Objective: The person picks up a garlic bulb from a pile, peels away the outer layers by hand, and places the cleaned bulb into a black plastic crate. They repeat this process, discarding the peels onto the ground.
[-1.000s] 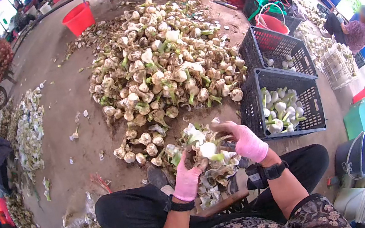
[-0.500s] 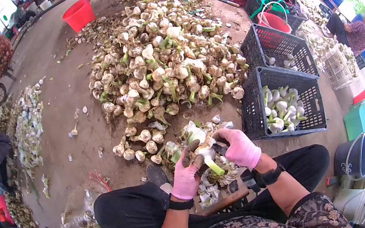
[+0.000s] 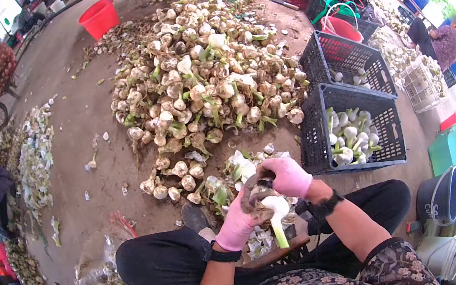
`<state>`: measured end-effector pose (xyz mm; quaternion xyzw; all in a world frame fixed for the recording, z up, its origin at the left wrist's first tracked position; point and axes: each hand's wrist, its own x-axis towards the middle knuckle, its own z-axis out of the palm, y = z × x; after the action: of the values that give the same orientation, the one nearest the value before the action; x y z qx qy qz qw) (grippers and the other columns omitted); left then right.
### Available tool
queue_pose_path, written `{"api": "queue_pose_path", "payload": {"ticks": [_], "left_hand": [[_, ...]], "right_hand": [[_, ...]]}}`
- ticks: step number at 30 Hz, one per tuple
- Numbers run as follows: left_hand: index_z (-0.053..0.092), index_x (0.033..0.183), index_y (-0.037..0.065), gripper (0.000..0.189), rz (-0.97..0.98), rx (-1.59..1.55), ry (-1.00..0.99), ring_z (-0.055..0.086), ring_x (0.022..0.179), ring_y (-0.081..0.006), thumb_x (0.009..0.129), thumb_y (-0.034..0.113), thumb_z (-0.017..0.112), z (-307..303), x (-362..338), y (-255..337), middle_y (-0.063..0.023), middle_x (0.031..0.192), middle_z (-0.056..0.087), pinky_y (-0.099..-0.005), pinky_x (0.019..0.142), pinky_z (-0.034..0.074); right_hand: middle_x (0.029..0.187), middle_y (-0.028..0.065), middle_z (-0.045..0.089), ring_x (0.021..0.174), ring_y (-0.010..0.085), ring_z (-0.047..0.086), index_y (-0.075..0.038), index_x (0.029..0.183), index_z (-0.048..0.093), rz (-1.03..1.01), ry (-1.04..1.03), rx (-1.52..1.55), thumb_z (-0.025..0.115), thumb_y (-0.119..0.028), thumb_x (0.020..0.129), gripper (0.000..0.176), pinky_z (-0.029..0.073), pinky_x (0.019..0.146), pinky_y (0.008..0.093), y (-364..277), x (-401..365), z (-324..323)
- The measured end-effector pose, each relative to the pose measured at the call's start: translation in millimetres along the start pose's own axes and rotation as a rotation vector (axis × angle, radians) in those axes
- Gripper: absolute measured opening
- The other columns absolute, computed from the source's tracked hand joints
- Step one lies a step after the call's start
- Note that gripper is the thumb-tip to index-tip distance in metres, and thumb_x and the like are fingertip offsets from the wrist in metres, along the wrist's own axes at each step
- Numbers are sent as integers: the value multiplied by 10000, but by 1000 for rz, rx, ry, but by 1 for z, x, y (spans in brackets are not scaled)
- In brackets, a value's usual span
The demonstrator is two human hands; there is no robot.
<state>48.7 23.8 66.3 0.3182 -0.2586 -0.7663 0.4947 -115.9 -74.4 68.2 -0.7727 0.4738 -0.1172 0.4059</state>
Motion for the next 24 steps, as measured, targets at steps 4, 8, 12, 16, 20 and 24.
{"api": "queue_pose_path", "payload": {"ticks": [4,8,12,16,20,24], "left_hand": [[316,1385,41,723,76,14,72,556,1067,-157,775,14,703,-15,5,-4,-81,1194,551,-291,917,447],[446,1278,12,508,112,5,254,569,1000,-131,831,66,680,-10,7,-7,-69,1106,600,-278,890,462],[545,1156,-29,376,114,119,469,587,888,-115,844,132,680,-16,14,-21,-50,990,629,-248,805,479],[571,1104,-55,290,90,246,619,590,798,-108,827,20,608,-23,16,-29,-64,928,636,-227,700,487],[615,1021,-71,282,72,639,674,604,805,-127,747,-94,551,-10,14,-19,-86,892,658,-246,729,474],[615,1054,-63,329,30,608,562,598,776,-121,728,-86,577,-17,15,-21,-92,886,661,-247,731,483]], "right_hand": [[1191,186,549,1098,334,530,-113,1311,462,32,-40,-251,549,54,691,648,436,928,359,32,-12,3],[1253,155,525,1171,271,504,-68,1327,448,11,-40,285,614,114,659,712,410,971,325,-15,-33,-20],[1237,167,534,1181,295,505,-37,1367,365,-264,-8,352,670,35,710,728,393,984,342,-14,-38,11],[1120,109,576,1040,204,564,-23,1289,425,-231,-23,594,582,12,799,515,447,901,328,-9,-33,27],[1126,85,561,992,164,554,-33,1271,453,96,71,1009,573,-145,868,434,467,831,290,49,-24,0],[1093,119,583,903,184,589,-17,1245,461,-156,631,514,478,-108,901,357,515,723,335,146,3,-98]]}}
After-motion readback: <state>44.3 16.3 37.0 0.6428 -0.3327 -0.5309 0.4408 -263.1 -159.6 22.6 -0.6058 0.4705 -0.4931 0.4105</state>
